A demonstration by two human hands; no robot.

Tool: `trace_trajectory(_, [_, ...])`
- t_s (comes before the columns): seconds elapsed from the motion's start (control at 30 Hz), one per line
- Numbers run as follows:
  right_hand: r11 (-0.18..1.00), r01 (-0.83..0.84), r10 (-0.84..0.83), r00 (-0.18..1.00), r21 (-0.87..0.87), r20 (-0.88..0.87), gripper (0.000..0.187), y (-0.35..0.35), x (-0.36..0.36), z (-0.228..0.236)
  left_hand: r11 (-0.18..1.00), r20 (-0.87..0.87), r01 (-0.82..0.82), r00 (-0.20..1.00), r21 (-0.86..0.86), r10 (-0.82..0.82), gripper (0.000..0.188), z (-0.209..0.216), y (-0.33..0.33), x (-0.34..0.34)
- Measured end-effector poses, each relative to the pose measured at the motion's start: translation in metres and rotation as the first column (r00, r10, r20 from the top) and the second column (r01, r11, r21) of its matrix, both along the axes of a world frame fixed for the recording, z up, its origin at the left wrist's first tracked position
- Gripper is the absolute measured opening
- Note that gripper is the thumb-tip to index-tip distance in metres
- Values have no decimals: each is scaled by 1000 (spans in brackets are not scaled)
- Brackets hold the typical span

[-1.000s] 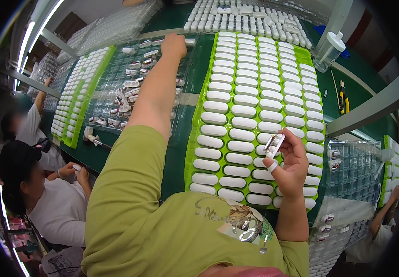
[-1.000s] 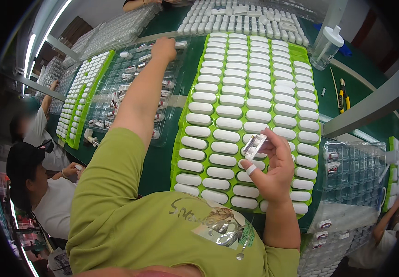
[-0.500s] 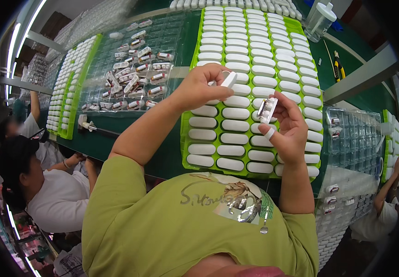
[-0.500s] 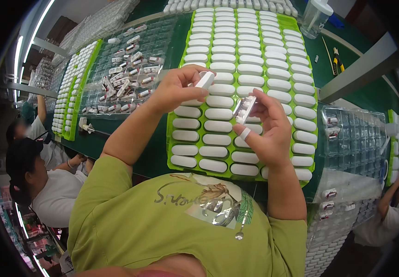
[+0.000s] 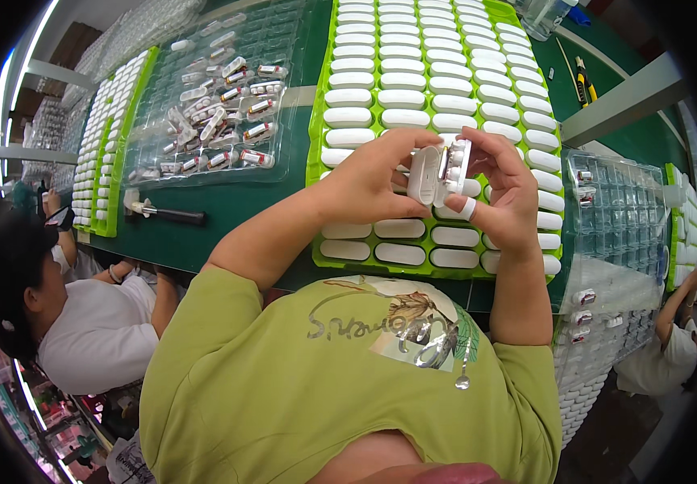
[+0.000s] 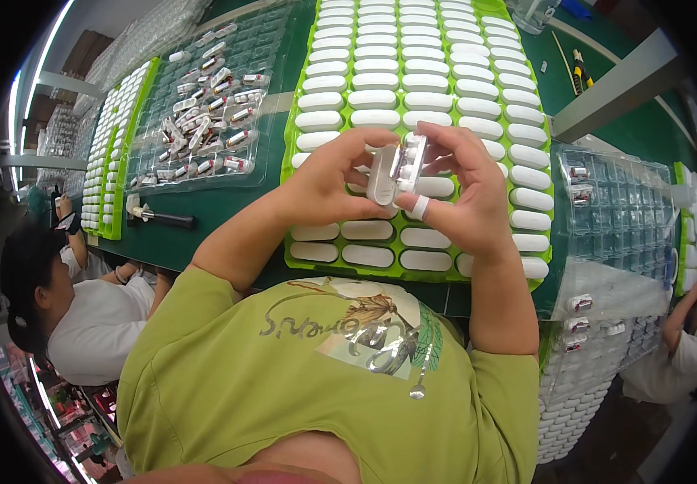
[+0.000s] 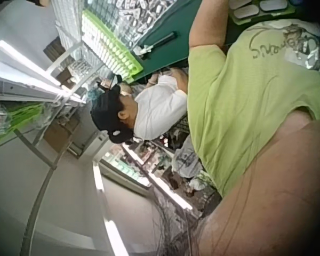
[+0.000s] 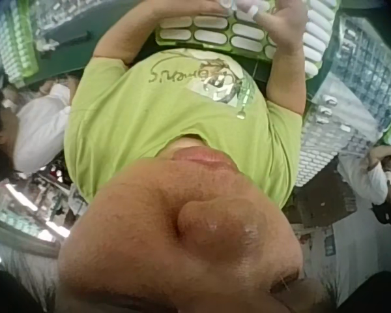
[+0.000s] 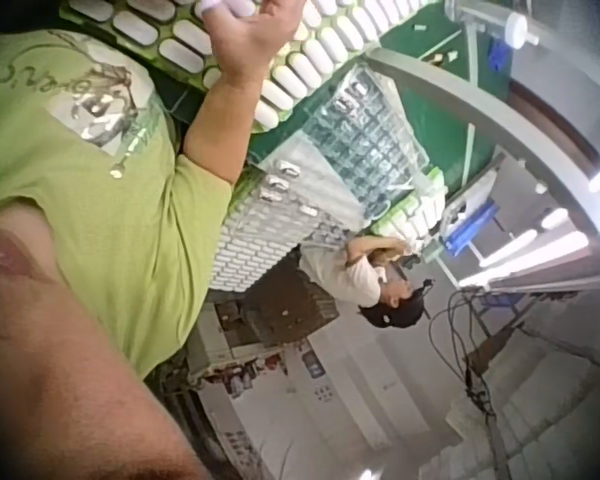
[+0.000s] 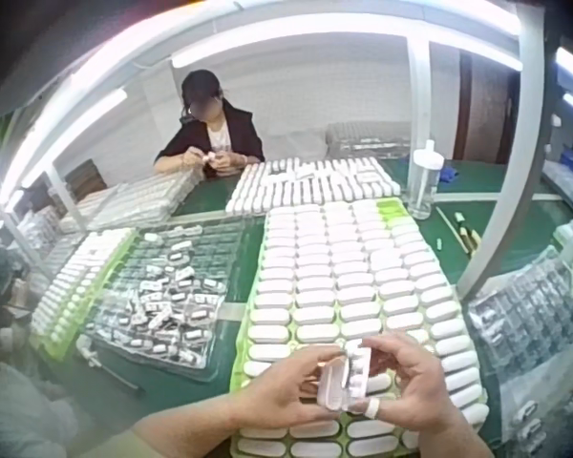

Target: Assemble internal components into small white electronics cases at a manufacturing workbench.

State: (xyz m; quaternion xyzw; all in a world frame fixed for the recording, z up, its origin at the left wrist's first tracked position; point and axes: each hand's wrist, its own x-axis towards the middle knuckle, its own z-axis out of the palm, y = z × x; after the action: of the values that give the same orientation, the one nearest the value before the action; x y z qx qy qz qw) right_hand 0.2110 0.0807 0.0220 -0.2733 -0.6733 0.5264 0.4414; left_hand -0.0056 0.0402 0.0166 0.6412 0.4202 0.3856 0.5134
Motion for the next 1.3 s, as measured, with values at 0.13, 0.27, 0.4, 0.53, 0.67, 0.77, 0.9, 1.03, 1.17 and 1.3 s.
trace_trajectory(0.13, [982,20,-59,978,190,198,66,3,5,-2,992,-172,-89,980,89,104,75,5,0,-1])
trace_trajectory(0.27, [970,-40,-35,953,241,300,65,3,5,4,988,-198,-1,980,157,32,80,1,2,-2])
trace_trajectory(0.4, [958,-68,-35,938,280,346,63,3,5,8,997,-27,-35,999,64,37,78,-8,2,-1])
trace_trajectory(0.53, [947,-87,-15,949,308,315,61,3,1,9,999,15,-17,1000,37,16,77,-3,2,-3])
trace_trajectory(0.67, [955,-76,-27,940,287,340,59,2,4,9,999,-50,-10,999,43,13,78,2,-3,1])
trace_trajectory(0.77, [957,-73,-23,945,279,326,59,4,6,8,1000,-5,-9,1000,30,9,77,-1,-2,2])
trace_trajectory(0.9, [960,-110,32,957,258,288,61,5,7,9,1000,146,-3,989,-8,4,77,-5,0,1])
trace_trajectory(1.03, [981,-46,-14,952,189,304,63,3,7,6,998,118,45,992,-38,-40,80,-4,-1,-3])
trace_trajectory(1.17, [973,-75,8,956,219,293,64,5,7,5,998,156,27,988,-62,-17,79,-4,-2,0])
trace_trajectory(1.3, [987,-89,51,962,133,270,65,4,5,6,999,242,28,970,-42,-17,79,-8,-1,-1])
